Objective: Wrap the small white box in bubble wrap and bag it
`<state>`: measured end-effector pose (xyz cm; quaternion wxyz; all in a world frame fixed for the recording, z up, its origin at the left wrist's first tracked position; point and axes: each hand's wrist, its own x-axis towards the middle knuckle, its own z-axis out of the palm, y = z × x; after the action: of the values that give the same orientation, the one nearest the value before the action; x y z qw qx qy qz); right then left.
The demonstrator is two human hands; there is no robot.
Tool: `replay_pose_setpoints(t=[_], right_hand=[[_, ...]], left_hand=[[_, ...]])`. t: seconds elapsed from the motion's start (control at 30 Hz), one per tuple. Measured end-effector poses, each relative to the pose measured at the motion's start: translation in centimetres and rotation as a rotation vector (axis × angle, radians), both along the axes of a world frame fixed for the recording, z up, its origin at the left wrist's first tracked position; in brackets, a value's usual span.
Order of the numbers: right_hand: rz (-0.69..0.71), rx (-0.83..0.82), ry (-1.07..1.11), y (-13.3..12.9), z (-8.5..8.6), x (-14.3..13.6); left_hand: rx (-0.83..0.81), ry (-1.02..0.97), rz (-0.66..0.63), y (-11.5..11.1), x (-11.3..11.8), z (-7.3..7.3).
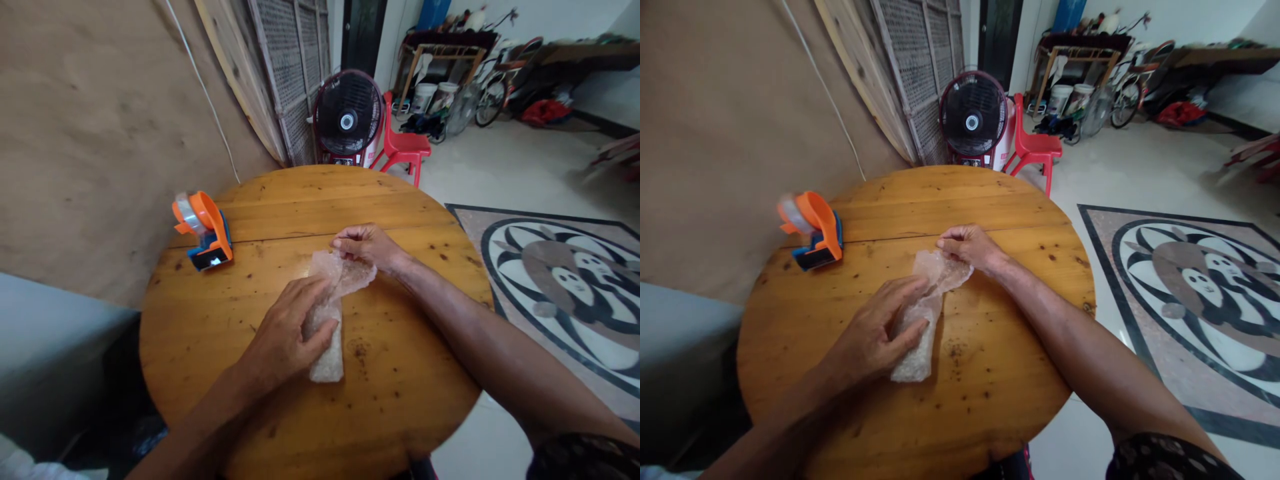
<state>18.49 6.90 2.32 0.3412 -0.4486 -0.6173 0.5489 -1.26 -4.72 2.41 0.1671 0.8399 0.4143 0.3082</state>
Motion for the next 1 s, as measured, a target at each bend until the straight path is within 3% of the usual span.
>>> replay_pose_setpoints(t=[0.23,0.7,0.87,1.0], right_hand=[[0.061,-0.058,0.012,0.2,0.2,0.4],[0.062,-0.130,0.058,0.1,0.8,0.2],[-0.029,-0.161,0.091,0.5,1.0,0.1],[-0.126,-0.071,0.039,-1.2,1.9,1.8]], left_hand=[[0.005,0.083,-0.058,0.4,-0.3,-0.6],[-0.041,0.083,-0.043,0.8,-0.3,-1.4],[-0.050,0.096,-0.029,0.8,-0.2,-1.4],[-0.030,0.085,-0.035,0.9,-0.3,-1.5]])
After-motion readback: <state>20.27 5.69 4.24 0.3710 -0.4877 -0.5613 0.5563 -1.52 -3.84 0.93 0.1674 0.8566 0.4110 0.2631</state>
